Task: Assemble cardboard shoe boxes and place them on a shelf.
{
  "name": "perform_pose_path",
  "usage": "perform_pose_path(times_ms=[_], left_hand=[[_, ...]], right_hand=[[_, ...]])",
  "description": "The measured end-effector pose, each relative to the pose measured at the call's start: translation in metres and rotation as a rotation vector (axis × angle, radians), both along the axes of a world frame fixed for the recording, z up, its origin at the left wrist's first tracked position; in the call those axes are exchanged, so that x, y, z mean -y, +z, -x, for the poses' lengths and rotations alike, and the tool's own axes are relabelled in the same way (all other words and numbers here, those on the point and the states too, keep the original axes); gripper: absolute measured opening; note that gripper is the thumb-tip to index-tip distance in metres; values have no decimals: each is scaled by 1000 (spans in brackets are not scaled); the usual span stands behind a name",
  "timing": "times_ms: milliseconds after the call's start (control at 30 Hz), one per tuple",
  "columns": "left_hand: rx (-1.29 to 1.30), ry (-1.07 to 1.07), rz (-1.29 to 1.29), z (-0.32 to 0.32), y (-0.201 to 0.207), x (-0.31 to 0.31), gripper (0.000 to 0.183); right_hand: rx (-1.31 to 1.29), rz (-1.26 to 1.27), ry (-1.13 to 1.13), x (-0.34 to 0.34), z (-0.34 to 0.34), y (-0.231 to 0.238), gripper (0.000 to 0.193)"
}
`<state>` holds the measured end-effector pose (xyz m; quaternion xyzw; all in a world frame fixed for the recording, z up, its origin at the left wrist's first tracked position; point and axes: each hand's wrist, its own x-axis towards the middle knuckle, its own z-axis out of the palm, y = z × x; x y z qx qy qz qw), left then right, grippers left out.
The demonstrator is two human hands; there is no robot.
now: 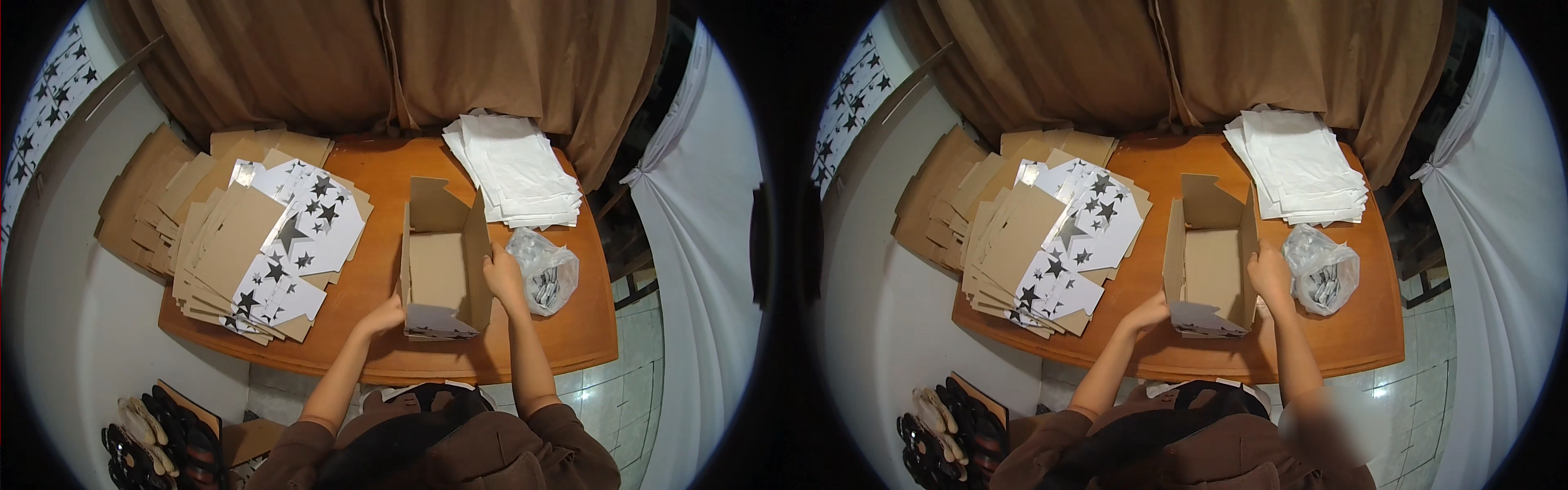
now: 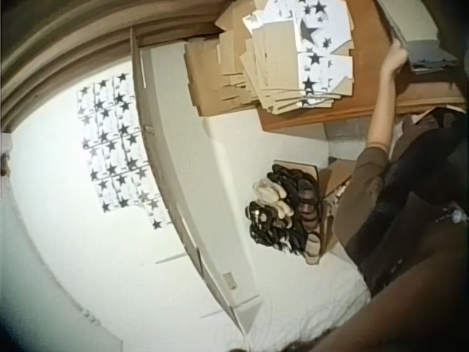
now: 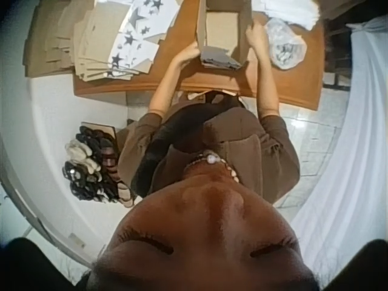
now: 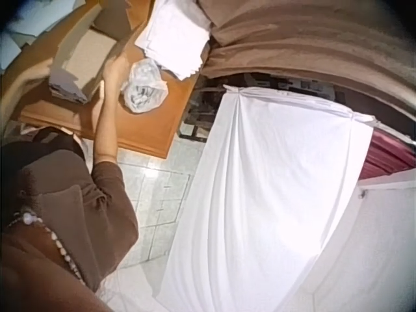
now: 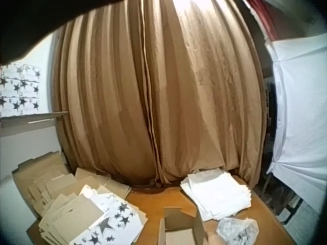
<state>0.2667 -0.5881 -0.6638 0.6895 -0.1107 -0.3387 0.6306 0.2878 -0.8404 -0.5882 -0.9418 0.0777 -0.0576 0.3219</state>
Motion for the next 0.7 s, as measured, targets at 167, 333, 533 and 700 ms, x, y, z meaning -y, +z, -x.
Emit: perform_pose_path(times_ms=[167,333,533,700], left_hand=[[183,192,34,54,-15,0,96],[1144,481,-351,64,-6,-5,98],[2166,14,-790,49,40,-6,64],[1667,-87,-1036,54,53,1,64]], right_hand=[[-5,-70,35,-10,0,-6,35],[83,-182,80,-11,-9,-28,38],[1,-120,124,-38,-3,-24,53],[35,-59,119,-52,-3,-54,64]])
